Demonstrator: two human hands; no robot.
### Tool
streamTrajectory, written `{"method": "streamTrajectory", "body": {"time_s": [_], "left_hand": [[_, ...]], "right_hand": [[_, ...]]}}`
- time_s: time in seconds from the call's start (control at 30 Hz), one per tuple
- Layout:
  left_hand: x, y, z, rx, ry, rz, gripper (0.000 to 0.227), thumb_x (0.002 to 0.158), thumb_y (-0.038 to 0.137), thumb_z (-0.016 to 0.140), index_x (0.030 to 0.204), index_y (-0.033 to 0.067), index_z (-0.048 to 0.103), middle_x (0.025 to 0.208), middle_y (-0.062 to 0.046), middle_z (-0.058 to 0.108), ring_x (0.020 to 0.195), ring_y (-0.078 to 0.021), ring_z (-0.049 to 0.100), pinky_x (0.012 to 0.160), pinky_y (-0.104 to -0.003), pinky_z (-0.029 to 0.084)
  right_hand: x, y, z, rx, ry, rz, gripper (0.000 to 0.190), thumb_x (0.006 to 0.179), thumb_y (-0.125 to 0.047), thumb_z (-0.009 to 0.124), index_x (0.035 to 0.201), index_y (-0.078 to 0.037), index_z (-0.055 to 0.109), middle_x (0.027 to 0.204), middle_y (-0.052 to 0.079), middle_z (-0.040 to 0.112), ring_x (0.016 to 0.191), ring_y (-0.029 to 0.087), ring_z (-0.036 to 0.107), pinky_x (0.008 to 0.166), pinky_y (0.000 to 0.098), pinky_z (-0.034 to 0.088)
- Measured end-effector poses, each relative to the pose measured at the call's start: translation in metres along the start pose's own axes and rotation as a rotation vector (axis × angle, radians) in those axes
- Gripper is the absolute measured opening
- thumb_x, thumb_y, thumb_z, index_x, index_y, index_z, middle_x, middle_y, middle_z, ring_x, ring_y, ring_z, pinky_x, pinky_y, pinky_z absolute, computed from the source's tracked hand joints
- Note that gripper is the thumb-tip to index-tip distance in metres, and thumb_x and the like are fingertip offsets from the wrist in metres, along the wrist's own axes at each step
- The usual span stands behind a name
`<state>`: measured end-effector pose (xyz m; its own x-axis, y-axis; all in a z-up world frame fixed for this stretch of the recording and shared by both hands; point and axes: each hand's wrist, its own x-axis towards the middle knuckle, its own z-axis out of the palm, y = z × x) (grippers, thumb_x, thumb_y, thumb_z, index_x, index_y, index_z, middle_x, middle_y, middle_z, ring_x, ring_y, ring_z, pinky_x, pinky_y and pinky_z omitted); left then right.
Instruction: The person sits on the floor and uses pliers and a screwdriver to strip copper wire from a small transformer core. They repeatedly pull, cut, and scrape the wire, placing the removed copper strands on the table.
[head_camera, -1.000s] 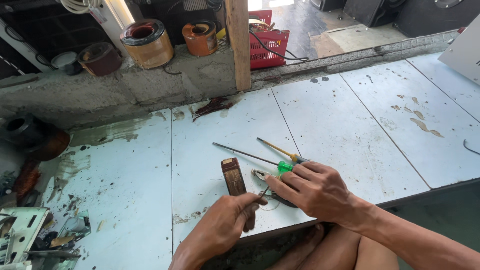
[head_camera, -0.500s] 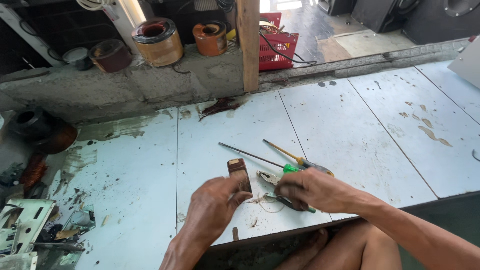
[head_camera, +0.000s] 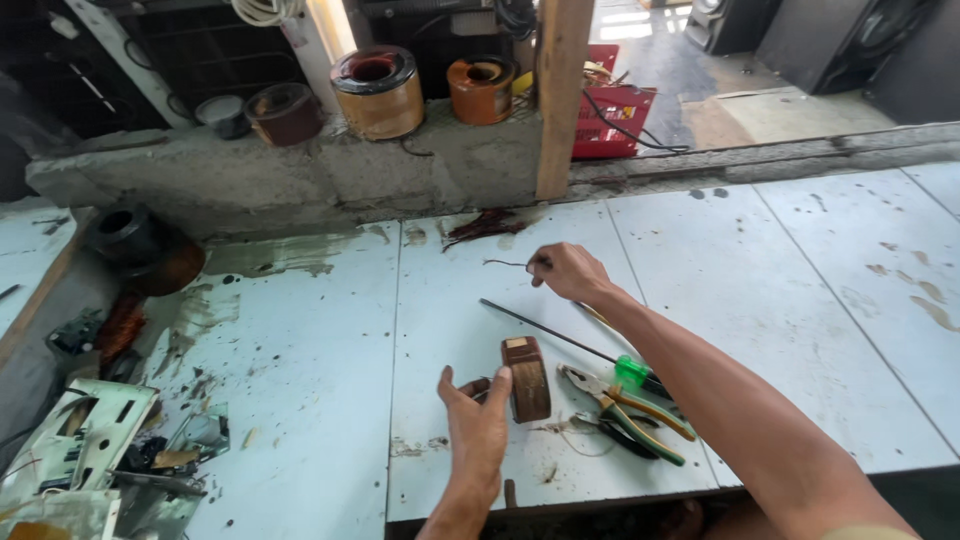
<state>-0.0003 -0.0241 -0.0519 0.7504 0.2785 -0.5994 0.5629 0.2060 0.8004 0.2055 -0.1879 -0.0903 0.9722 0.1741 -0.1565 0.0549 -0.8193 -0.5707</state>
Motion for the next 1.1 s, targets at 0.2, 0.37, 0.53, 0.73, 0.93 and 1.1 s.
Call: {"method": "streamTrajectory", "body": {"time_s": [0.2,0.37,0.53,0.73,0.93,1.1], "left_hand": [[-0.003,0.002,-0.002,-0.074,-0.014,-0.110,0.074,0.098,0.036,0.055,0.163,0.0239,0.022,0.165,-0.008,0.043,0.153,-0.0231,0.042,0.128,-0.048,0.031],[-0.004,0.010,0.000,-0.073,-0.019,-0.141,0.071,0.096,0.047,0.053,0.160,0.0242,0.032,0.166,-0.005,0.044,0.154,-0.0214,0.039,0.130,-0.046,0.028],[0.017,0.000,0.004,0.028,-0.043,-0.050,0.086,0.088,0.054,0.060,0.162,0.0201,0.028,0.158,-0.018,0.048,0.150,-0.0291,0.044,0.128,-0.055,0.030],[0.035,-0.022,0.005,-0.007,-0.109,0.089,0.095,0.081,0.044,0.071,0.163,0.0164,0.030,0.161,-0.018,0.044,0.148,-0.0302,0.047,0.122,-0.048,0.037],[0.006,-0.027,0.004,0.017,-0.109,0.140,0.082,0.093,0.034,0.063,0.164,0.0195,0.026,0.154,-0.021,0.052,0.143,-0.0285,0.053,0.126,-0.047,0.035],[0.011,-0.036,-0.002,0.008,-0.189,0.160,0.086,0.092,0.034,0.061,0.166,0.0231,0.020,0.166,-0.016,0.030,0.154,-0.0279,0.038,0.129,-0.049,0.024]], "right_hand": [[0.066,-0.019,0.000,-0.086,0.290,-0.173,0.058,0.106,-0.041,0.053,0.154,-0.010,0.043,0.134,0.015,0.065,0.127,0.042,0.053,0.078,0.0619,0.049],[-0.001,-0.008,-0.005,0.049,0.320,-0.333,0.057,0.103,-0.037,0.058,0.149,-0.005,0.050,0.140,0.018,0.064,0.124,0.038,0.063,0.086,0.0552,0.053],[-0.122,0.032,-0.016,0.107,0.256,-0.303,0.046,0.100,-0.030,0.062,0.140,-0.007,0.061,0.135,0.013,0.068,0.117,0.029,0.069,0.094,0.0410,0.054],[-0.207,0.094,0.018,-0.181,0.276,-0.272,0.036,0.101,-0.033,0.060,0.133,-0.016,0.064,0.114,0.005,0.068,0.102,0.024,0.067,0.065,0.0439,0.062],[-0.219,0.112,0.069,-0.607,0.204,-0.407,0.067,0.088,0.002,0.056,0.150,-0.020,0.050,0.123,0.015,0.060,0.096,0.031,0.060,0.074,0.0450,0.054],[-0.196,0.108,0.069,-0.770,0.415,-0.472,0.044,0.089,-0.005,0.068,0.130,-0.019,0.062,0.106,0.009,0.068,0.086,0.026,0.067,0.068,0.0381,0.053]]}}
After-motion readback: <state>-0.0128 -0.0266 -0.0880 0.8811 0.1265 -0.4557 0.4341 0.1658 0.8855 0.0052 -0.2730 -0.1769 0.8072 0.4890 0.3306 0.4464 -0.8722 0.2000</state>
